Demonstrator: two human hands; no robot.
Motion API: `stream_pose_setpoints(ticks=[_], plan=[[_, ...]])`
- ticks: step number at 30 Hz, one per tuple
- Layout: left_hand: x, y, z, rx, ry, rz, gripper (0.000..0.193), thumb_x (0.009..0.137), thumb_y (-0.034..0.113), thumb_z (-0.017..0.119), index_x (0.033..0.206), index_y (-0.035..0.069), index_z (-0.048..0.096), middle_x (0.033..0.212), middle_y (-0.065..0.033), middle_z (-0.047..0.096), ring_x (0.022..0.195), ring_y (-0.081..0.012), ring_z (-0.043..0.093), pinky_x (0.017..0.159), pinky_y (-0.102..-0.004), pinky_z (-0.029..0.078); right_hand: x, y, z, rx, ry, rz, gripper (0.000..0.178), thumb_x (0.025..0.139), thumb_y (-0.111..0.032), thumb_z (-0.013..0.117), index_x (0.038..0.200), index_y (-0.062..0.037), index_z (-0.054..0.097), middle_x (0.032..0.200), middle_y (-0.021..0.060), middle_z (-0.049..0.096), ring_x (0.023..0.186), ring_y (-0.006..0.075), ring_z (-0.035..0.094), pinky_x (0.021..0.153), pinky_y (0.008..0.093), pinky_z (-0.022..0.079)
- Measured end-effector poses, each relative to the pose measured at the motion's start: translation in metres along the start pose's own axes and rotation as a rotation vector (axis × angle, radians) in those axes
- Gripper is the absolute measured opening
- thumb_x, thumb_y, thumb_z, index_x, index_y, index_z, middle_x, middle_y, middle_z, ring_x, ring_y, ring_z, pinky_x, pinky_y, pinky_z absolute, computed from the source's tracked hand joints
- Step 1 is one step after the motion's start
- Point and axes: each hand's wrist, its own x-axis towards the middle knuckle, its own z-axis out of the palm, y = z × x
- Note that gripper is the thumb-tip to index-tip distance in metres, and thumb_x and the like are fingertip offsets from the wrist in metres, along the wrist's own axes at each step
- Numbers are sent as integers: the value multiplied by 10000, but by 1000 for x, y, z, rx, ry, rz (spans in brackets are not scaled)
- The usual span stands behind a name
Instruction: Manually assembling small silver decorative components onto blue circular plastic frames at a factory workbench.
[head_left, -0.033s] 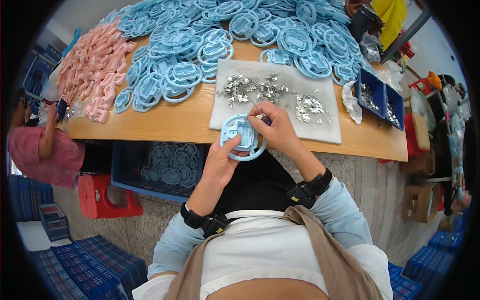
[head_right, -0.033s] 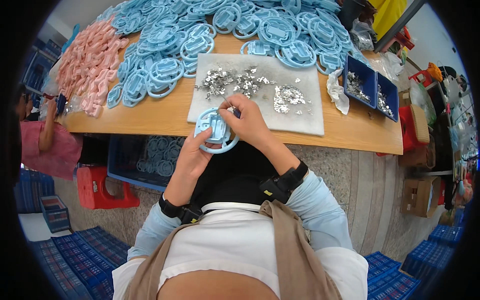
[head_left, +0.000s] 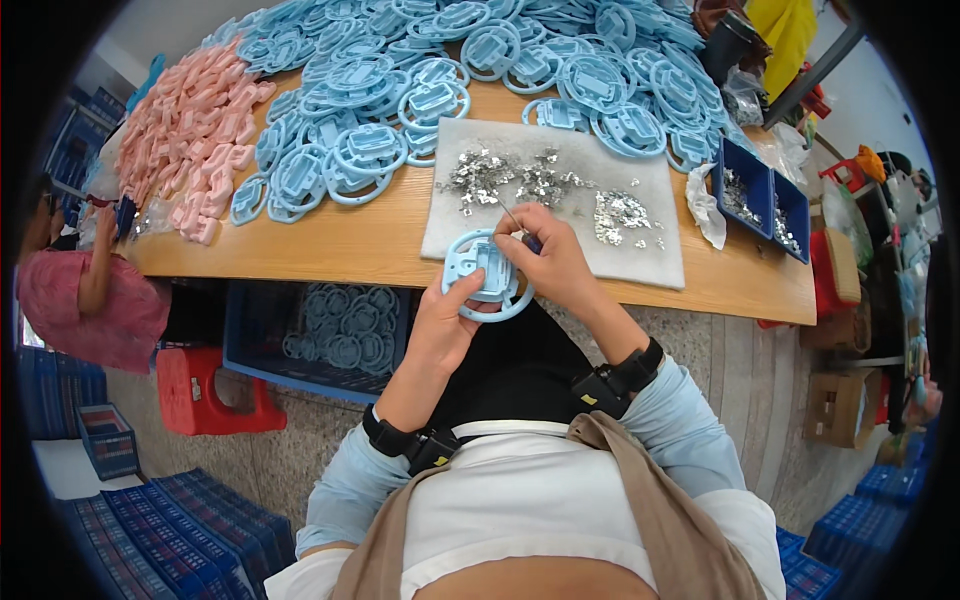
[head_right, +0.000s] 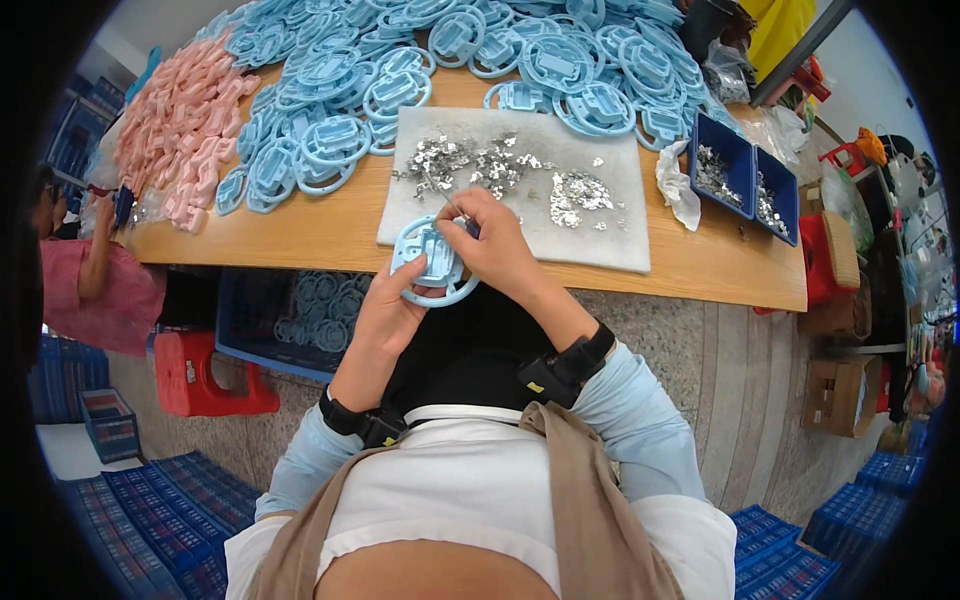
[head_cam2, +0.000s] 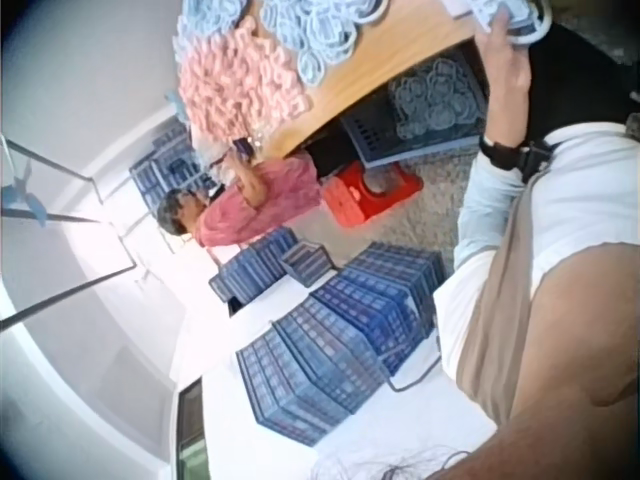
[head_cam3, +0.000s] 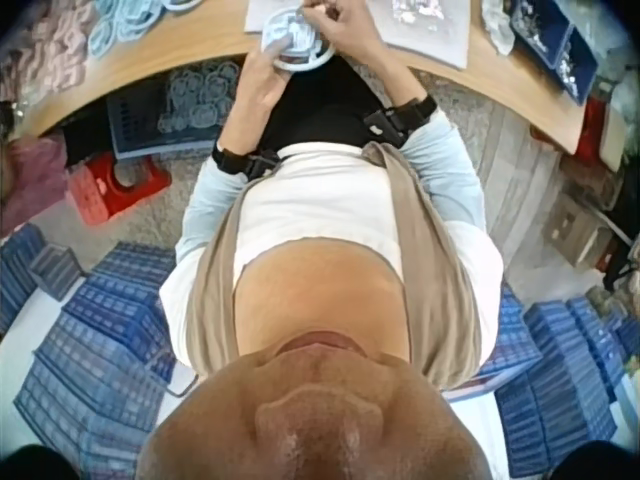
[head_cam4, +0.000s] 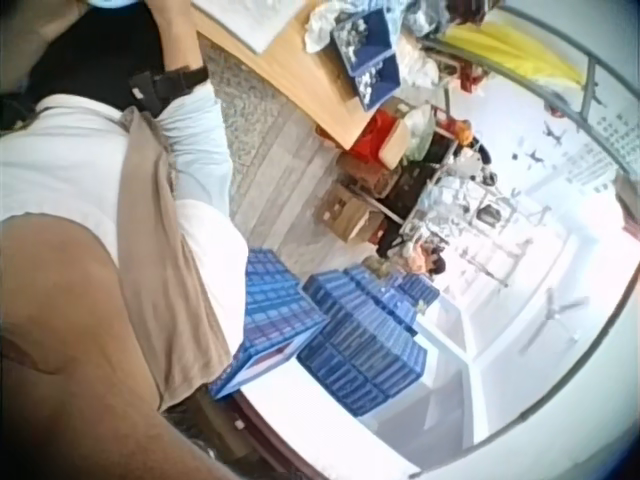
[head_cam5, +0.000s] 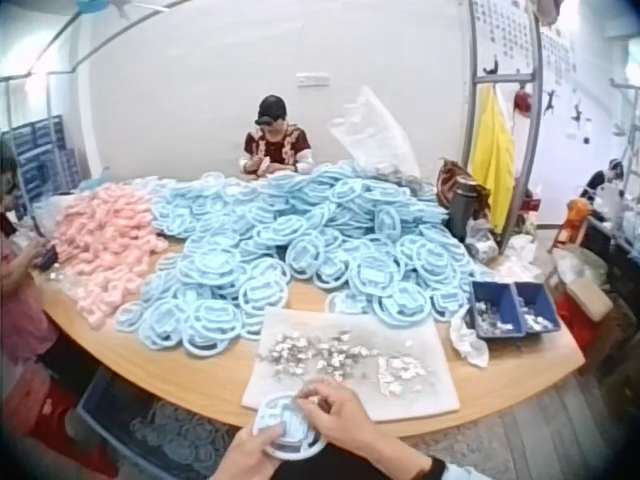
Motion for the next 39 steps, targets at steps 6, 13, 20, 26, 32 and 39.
stream_pose_setpoints(ticks=[6, 13, 20, 26, 32, 39], plan=[[-2, 0, 2, -14, 30, -5, 341, 829, 93, 604, 1134, 29, 466, 1003, -71, 568, 890, -153, 594, 731, -287, 531, -2, 4, 9, -51, 28, -90, 99, 768, -77, 610, 817, 9, 598, 877, 96, 533, 721, 209, 543, 621, 294, 423], [-1, -2, 4, 14, 23, 7, 328, 828, 92, 605, 1122, 35, 470, 991, -63, 566, 867, -144, 593, 711, -274, 533, -10, -2, 16, -267, 86, -213, 96, 763, -47, 606, 824, 7, 555, 904, 107, 548, 704, 290, 586, 594, 332, 463], [-3, 0, 7, 18, 29, 1, 328, 832, 91, 597, 1130, 45, 467, 991, -57, 564, 862, -138, 590, 706, -271, 532, -8, -1, 17, -204, 126, -228, 82, 760, -22, 598, 824, 1, 553, 897, 108, 552, 705, 295, 593, 585, 343, 469], [-4, -1, 6, 29, 26, -3, 331, 838, 92, 588, 1142, 55, 462, 989, -49, 562, 858, -134, 589, 707, -268, 532, -9, 0, 18, -307, 109, -261, 79, 768, -50, 596, 833, -20, 563, 901, 93, 552, 666, 291, 592, 554, 348, 474], [-3, 4, 8, 47, 50, 16, 313, 867, 143, 558, 1148, 58, 451, 988, -36, 560, 851, -121, 588, 663, -264, 534, -15, 1, 13, -615, 51, -417, 171, 728, -29, 631, 892, -63, 595, 884, 71, 555, 602, 248, 599, 492, 320, 473], [9, 4, 5, 310, 71, 100, 290, 885, 188, 546, 1132, 68, 450, 954, -21, 548, 812, -78, 557, 601, -233, 494, -13, -6, 10, -737, -5, -484, 254, 700, -23, 637, 943, -91, 607, 876, 56, 547, 561, 229, 592, 460, 320, 471]])
